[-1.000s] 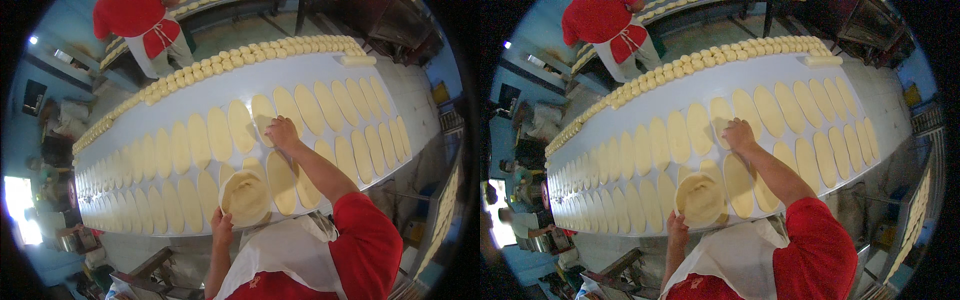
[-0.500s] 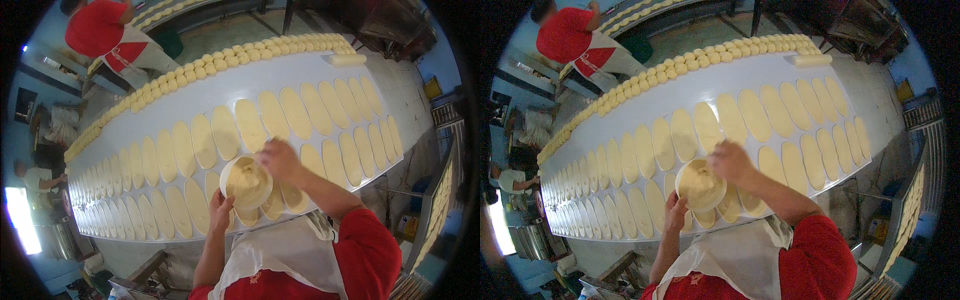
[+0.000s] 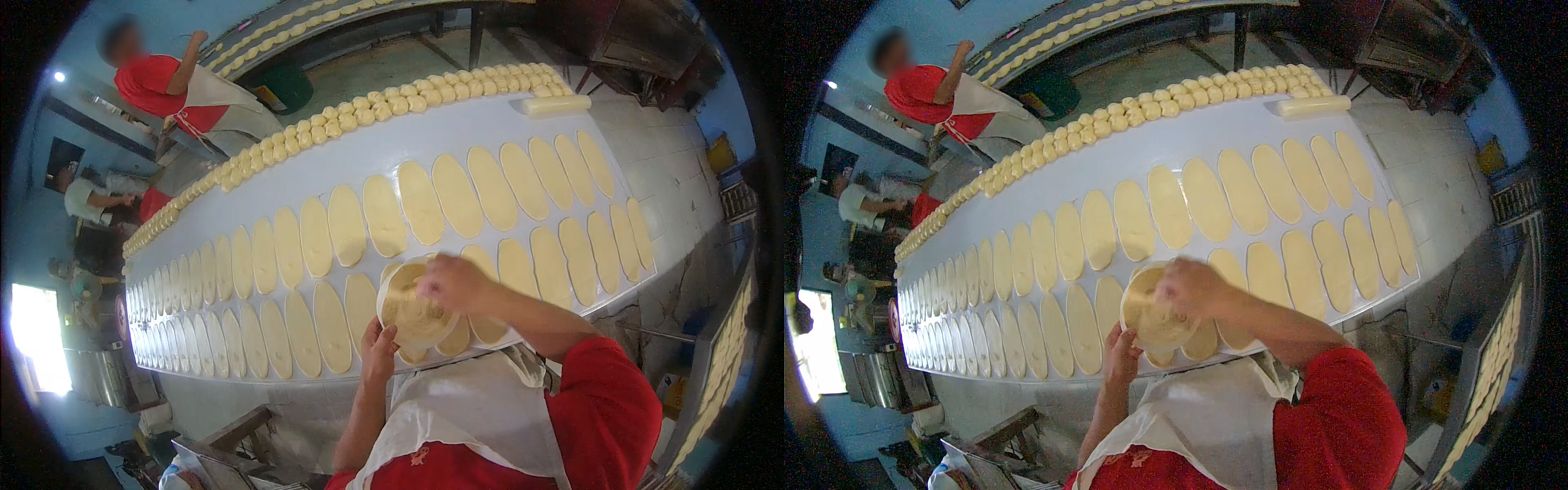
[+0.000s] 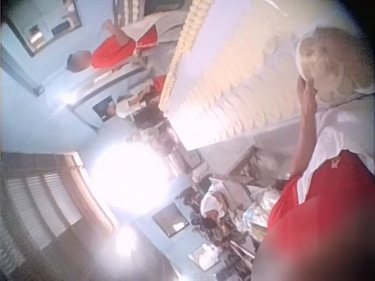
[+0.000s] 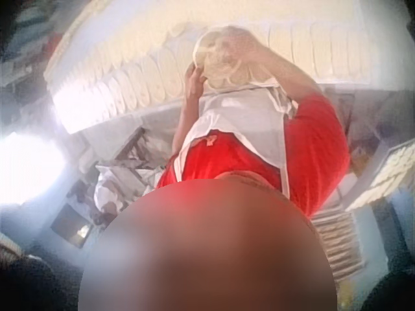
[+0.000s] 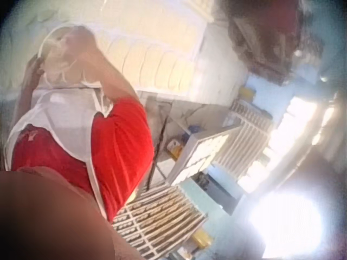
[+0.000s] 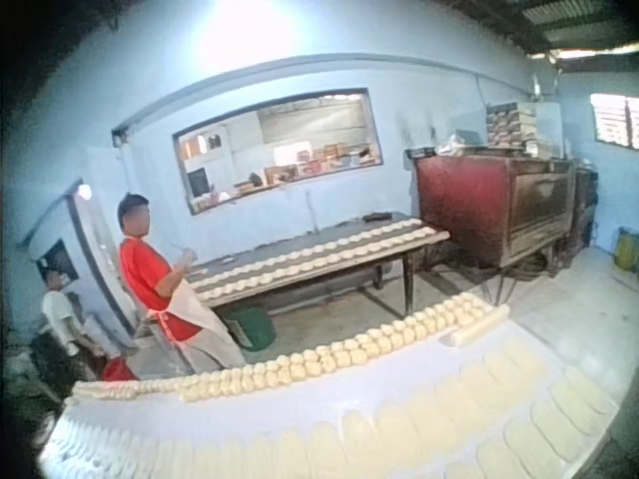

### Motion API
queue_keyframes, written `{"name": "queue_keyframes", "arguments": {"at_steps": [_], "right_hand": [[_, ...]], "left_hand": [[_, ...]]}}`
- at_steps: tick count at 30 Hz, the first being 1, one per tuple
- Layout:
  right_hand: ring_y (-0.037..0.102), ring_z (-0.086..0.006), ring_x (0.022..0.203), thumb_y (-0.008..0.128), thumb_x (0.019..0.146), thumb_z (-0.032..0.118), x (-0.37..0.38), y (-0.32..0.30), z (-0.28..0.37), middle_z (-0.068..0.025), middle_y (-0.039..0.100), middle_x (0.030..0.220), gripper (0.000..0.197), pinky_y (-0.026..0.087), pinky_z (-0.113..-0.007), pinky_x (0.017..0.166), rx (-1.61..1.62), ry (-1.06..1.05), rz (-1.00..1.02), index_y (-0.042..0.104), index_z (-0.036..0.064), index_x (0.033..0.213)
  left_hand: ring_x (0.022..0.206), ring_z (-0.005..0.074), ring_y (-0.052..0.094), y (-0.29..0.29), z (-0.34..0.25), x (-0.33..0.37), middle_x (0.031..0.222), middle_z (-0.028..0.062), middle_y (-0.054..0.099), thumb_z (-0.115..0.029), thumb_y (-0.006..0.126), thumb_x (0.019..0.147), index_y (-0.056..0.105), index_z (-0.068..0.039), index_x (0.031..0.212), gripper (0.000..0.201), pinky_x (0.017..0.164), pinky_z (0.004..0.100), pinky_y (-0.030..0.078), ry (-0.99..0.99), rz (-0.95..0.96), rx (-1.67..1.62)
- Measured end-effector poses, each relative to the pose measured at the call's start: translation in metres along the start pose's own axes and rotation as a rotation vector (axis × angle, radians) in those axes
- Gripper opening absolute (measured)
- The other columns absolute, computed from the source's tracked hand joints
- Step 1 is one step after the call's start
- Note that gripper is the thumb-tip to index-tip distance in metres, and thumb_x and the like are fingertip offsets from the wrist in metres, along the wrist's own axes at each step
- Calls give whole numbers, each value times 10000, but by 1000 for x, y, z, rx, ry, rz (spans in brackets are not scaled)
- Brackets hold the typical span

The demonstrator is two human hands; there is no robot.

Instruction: The person rolls out small dough balls into oval shapes using a rolling pin on a large metal table. They then retrieve a bowl of sesame seeds and sprinkle them over the flattened dough pieces.

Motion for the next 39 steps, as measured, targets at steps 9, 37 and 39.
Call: {"name": "queue_keyframes", "arguments": {"at_steps": [9, 37, 39], "right_hand": [[597, -237, 1032, 717, 833, 267, 29, -43, -159, -37, 665, 950, 101, 492, -407, 870, -503, 210, -152, 782, 195, 856], [650, -276, 953, 690, 738, 232, -158, 59, 69, -88, 703, 934, 178, 498, -422, 800, -413, -139, 320, 778, 129, 853], [652, -259, 953, 692, 771, 228, -159, 41, 62, -69, 696, 902, 129, 511, -426, 774, -375, -32, 159, 784, 161, 831]], "left_hand": [[1201, 245, 633, -15, 21, -34, 1359, 129, 595, -148, 569, 940, 469, 12, 1431, 526, 990, 403, 550, 50, -186, -8], [1100, 214, 657, 17, 86, -114, 1267, 121, 636, -172, 596, 943, 508, 29, 1383, 491, 916, 348, 557, -45, 24, 68], [1134, 221, 644, 7, 93, -122, 1285, 125, 619, -146, 596, 949, 491, 35, 1391, 489, 956, 367, 546, -63, 4, 30]]}}
Point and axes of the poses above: each hand's wrist, its own x-axis towards the middle knuckle, its own y-axis out of the palm, z = x × y, the point moved 8 cm from there along x, towards the middle knuckle
